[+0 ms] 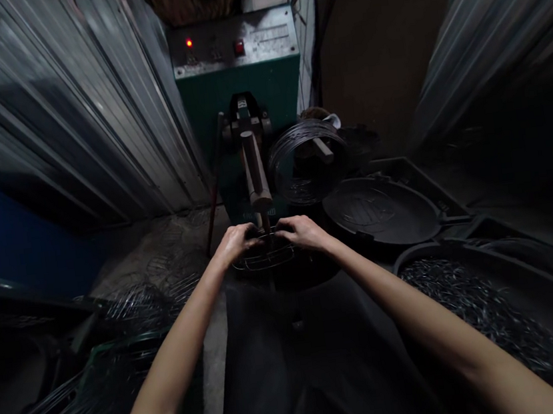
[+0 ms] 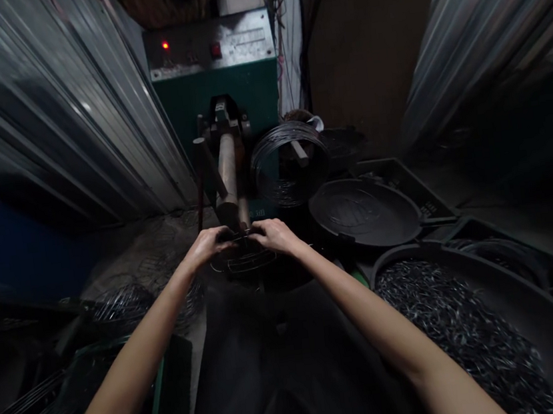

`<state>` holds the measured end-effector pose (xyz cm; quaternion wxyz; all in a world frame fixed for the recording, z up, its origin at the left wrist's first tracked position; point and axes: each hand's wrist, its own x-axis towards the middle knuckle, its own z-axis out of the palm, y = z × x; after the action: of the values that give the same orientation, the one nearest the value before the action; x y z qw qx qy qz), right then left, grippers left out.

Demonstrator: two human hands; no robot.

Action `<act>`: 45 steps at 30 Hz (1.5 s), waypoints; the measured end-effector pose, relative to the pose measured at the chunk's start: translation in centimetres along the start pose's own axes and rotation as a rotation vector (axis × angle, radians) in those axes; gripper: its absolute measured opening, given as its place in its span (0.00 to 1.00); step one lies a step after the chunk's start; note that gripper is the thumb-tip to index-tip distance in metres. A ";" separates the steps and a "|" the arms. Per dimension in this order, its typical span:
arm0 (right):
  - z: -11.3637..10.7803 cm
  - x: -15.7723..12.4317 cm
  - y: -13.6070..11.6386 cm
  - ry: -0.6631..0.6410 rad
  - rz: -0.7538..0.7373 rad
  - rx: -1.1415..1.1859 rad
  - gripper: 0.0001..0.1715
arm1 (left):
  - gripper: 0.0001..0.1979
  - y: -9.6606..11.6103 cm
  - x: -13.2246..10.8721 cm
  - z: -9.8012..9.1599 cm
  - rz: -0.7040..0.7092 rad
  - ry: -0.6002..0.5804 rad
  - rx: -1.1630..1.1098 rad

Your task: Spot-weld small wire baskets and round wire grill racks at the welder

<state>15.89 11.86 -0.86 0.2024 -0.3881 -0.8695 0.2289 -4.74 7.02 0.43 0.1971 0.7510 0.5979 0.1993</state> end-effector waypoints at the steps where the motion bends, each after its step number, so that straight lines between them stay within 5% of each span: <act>1: 0.0 0.2 0.0 0.002 -0.007 0.003 0.07 | 0.13 -0.2 0.1 0.0 -0.005 -0.001 -0.003; 12: 0.1 0.8 -0.5 -0.014 -0.019 -0.005 0.06 | 0.16 -0.9 0.6 -0.2 -0.058 -0.040 -0.041; 18: -3.1 0.7 2.7 0.165 -0.008 -0.046 0.11 | 0.17 -0.5 0.7 -0.6 -0.068 -0.074 -0.040; 26: -4.6 0.8 7.2 -0.345 -0.004 -0.219 0.23 | 0.19 -2.3 0.6 -0.5 0.000 -0.076 -0.100; 31: -4.6 1.5 6.3 -0.405 -0.077 -0.162 0.20 | 0.20 -4.5 -1.0 -0.5 -0.034 -0.068 -0.174; 37: -3.5 2.3 4.8 -0.330 -0.167 -0.199 0.19 | 0.25 -2.6 -1.6 0.1 0.098 0.254 0.066; 45: -3.0 1.4 2.1 -0.317 -0.202 -0.251 0.15 | 0.15 -1.0 0.1 1.8 0.110 0.085 0.248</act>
<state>17.77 14.89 0.65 0.0352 -0.2805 -0.9465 0.1559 -4.56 7.27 -1.60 0.0659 0.7920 0.5838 0.1660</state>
